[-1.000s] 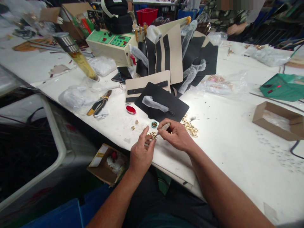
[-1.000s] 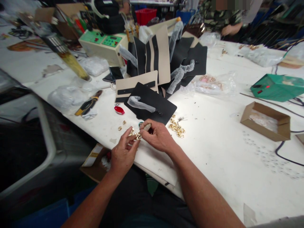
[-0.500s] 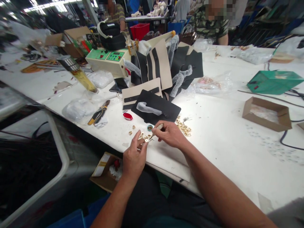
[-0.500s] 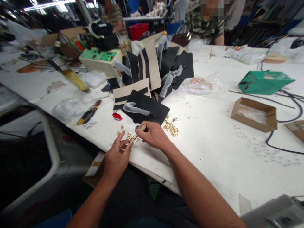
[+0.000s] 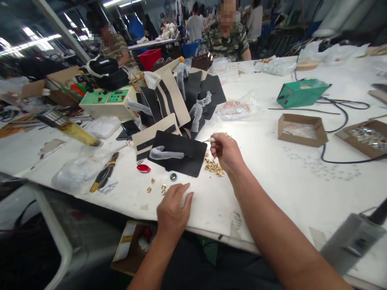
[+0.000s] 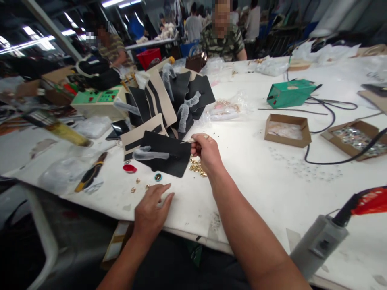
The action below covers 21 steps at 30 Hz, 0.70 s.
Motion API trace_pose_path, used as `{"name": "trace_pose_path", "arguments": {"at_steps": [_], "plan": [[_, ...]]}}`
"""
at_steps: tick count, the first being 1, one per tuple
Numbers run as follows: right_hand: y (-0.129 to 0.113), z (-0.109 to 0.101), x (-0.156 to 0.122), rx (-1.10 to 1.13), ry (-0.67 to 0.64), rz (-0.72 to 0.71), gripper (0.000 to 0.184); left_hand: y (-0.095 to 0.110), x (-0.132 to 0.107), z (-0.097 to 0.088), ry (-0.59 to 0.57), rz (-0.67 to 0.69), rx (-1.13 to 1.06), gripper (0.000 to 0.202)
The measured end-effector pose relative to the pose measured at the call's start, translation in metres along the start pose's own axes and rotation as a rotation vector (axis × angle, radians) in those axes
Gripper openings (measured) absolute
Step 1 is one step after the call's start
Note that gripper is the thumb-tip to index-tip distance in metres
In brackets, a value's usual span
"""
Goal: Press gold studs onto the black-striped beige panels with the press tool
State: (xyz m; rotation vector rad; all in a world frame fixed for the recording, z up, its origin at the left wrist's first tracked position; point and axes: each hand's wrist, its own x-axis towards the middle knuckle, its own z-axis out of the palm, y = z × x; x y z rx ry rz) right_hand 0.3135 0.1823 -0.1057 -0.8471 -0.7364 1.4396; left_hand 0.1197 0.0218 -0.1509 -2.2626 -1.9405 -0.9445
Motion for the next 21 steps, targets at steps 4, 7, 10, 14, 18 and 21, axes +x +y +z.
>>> {"name": "trace_pose_path", "arguments": {"at_steps": [4,7,10,14,18,21], "plan": [[-0.001,-0.002,0.003,0.072,0.004,0.028,0.024,0.044,0.028,0.036,-0.202,0.102,-0.054,0.028],[0.001,0.001,0.002,0.072,-0.008,0.040,0.025,0.062,0.050,0.058,-0.297,0.081,-0.011,0.030],[0.003,0.002,0.003,0.065,-0.014,0.040,0.026,0.066,0.064,0.070,-0.349,0.064,0.048,0.020],[0.008,0.003,0.002,0.038,-0.032,0.055,0.025,0.064,0.069,0.076,-0.368,0.062,0.071,0.014],[0.016,0.007,-0.004,0.004,-0.074,0.079,0.024,0.059,0.066,0.074,-0.368,0.060,0.062,0.020],[0.024,0.012,-0.013,-0.037,-0.129,0.105,0.024,0.051,0.056,0.065,-0.370,0.061,0.041,0.015]]}}
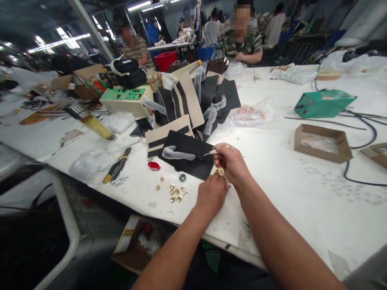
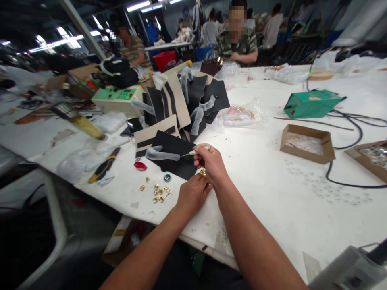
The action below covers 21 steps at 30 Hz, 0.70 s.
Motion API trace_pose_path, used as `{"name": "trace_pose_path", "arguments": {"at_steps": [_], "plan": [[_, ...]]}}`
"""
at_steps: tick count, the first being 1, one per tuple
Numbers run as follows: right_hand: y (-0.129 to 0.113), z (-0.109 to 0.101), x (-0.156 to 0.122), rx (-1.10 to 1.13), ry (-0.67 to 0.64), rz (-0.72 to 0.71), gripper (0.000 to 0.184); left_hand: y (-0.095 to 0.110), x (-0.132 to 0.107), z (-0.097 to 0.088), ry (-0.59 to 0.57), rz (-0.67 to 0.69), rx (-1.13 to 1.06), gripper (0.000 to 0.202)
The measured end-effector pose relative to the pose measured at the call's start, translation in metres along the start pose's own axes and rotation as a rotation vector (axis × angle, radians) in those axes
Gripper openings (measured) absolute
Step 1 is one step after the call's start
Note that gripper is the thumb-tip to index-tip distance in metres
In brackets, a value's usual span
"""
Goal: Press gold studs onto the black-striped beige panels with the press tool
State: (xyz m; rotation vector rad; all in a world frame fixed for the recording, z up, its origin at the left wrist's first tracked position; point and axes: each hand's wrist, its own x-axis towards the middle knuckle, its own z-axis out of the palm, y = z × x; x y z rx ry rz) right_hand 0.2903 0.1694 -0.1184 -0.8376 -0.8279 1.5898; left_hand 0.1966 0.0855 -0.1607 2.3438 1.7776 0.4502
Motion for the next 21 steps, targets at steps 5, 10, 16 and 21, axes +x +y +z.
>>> {"name": "trace_pose_path", "arguments": {"at_steps": [5,10,16,21], "plan": [[0.015,0.019,-0.017,-0.223,-0.161,0.035,0.026,-0.012,-0.050,-0.014,0.057,-0.010,-0.194,0.011],[0.040,0.033,-0.030,-0.648,-0.286,0.018,0.025,-0.017,-0.101,-0.028,0.148,-0.398,-0.780,0.013],[0.064,0.032,-0.030,-1.073,-0.236,-0.157,0.013,-0.025,-0.112,-0.040,0.172,-0.652,-1.316,0.035],[0.068,0.033,-0.031,-1.157,-0.212,-0.194,0.013,-0.028,-0.110,-0.045,0.171,-0.696,-1.528,0.039]]}}
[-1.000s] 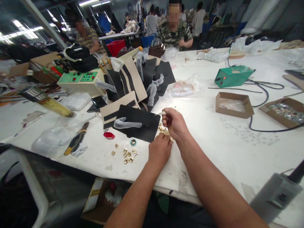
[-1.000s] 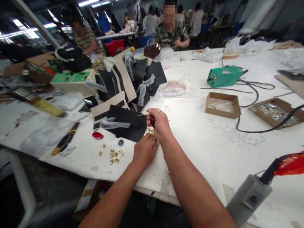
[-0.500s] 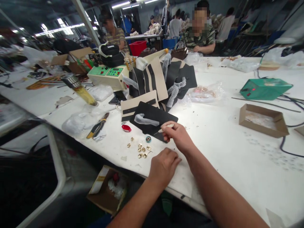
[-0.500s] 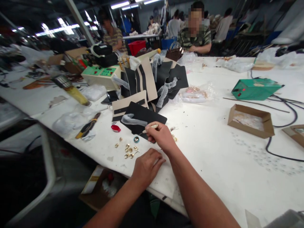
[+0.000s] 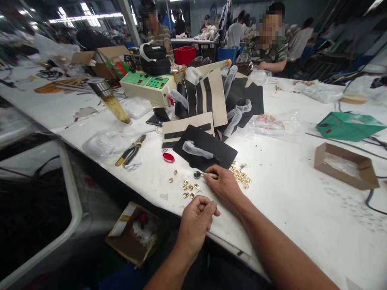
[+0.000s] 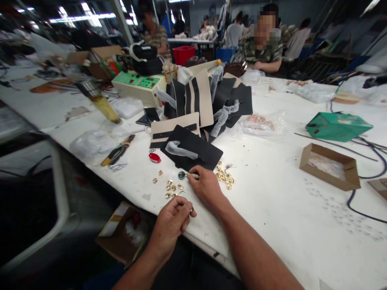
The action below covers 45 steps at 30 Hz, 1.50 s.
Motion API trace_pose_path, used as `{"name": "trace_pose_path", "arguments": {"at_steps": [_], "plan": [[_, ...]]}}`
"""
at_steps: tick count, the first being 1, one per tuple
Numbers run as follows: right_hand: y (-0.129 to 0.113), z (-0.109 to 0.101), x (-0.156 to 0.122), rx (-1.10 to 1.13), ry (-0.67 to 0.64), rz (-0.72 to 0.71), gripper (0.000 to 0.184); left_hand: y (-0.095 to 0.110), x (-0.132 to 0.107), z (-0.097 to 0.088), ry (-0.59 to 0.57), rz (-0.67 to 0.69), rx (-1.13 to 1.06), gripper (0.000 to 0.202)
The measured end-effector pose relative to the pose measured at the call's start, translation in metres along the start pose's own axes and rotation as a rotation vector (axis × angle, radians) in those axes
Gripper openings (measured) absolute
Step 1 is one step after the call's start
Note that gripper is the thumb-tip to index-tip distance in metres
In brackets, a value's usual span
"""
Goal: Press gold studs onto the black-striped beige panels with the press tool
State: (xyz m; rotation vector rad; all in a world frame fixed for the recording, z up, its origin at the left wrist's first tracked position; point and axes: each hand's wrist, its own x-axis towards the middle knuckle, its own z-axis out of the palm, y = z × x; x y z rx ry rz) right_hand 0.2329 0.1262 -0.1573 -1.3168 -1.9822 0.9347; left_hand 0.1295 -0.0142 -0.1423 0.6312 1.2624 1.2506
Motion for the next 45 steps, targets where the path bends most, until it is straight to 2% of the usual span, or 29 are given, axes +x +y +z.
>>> {"name": "trace_pose_path", "arguments": {"at_steps": [6,10,13,19,22,26,32,41,45], "plan": [[0.001,0.001,0.000,0.039,0.003,-0.009,0.014,0.008,0.001,-0.003,0.034,-0.040,-0.147,0.039],[0.002,0.001,0.000,0.027,-0.003,-0.014,0.014,0.010,0.005,-0.002,0.059,-0.058,-0.211,0.046],[0.003,0.001,0.000,0.066,0.011,-0.016,0.014,0.010,0.006,0.001,0.078,-0.057,-0.224,0.053],[0.003,-0.002,0.001,0.161,0.005,-0.040,0.010,0.005,0.009,0.002,0.120,-0.007,-0.225,0.054],[-0.002,-0.007,0.002,0.348,-0.005,0.019,0.014,0.004,0.011,0.000,0.151,-0.001,-0.258,0.055],[-0.010,-0.017,0.001,0.676,-0.066,0.124,0.028,0.007,0.012,-0.004,0.183,-0.022,-0.345,0.059],[-0.017,-0.018,-0.007,0.980,-0.118,0.088,0.033,0.016,0.011,-0.015,0.215,-0.016,-0.449,0.059],[-0.025,-0.005,-0.017,0.988,-0.189,0.088,0.031,0.023,0.009,-0.024,0.190,-0.009,-0.442,0.057],[-0.025,-0.004,-0.016,0.996,-0.185,0.106,0.032,0.021,0.009,-0.023,0.234,-0.015,-0.394,0.056]]}}
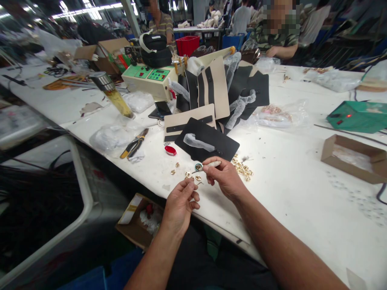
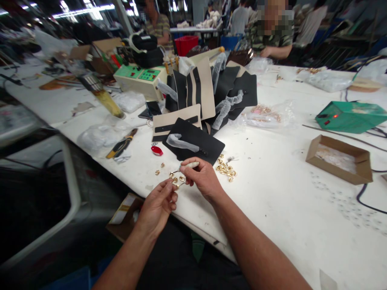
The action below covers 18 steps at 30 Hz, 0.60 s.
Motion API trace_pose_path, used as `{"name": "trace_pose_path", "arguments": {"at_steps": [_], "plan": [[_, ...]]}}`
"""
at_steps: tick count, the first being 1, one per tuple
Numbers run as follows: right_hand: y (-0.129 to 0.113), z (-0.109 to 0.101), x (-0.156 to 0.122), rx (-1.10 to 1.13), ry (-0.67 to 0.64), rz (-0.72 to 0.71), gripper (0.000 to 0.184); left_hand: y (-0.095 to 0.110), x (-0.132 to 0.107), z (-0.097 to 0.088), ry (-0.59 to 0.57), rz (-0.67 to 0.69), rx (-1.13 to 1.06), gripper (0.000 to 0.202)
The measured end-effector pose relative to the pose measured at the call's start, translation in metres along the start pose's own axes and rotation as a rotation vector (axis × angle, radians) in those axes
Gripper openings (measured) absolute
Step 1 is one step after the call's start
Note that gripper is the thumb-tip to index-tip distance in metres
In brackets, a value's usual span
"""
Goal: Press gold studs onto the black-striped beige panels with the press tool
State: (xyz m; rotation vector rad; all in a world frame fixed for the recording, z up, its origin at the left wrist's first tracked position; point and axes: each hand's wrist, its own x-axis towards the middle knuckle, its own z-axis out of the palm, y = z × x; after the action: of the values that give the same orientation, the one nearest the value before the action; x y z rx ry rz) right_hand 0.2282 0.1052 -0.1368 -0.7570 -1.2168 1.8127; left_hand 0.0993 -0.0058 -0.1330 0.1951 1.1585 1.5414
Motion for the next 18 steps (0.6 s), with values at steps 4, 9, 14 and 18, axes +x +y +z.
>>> {"name": "trace_pose_path", "arguments": {"at_steps": [4,9,14,18], "plan": [[0.000,-0.001,0.000,-0.004,-0.008,0.006,0.033,-0.002,0.001,0.000,0.016,0.026,0.041,0.054],[-0.002,-0.003,0.000,-0.004,-0.021,-0.022,0.031,-0.004,0.002,-0.001,0.011,0.079,0.097,0.055],[-0.007,-0.003,-0.003,-0.073,-0.042,-0.030,0.032,-0.005,0.002,-0.002,-0.012,0.127,0.120,0.053],[-0.012,-0.002,-0.005,-0.166,-0.055,-0.013,0.029,-0.004,0.002,-0.001,-0.030,0.145,0.124,0.050]]}}
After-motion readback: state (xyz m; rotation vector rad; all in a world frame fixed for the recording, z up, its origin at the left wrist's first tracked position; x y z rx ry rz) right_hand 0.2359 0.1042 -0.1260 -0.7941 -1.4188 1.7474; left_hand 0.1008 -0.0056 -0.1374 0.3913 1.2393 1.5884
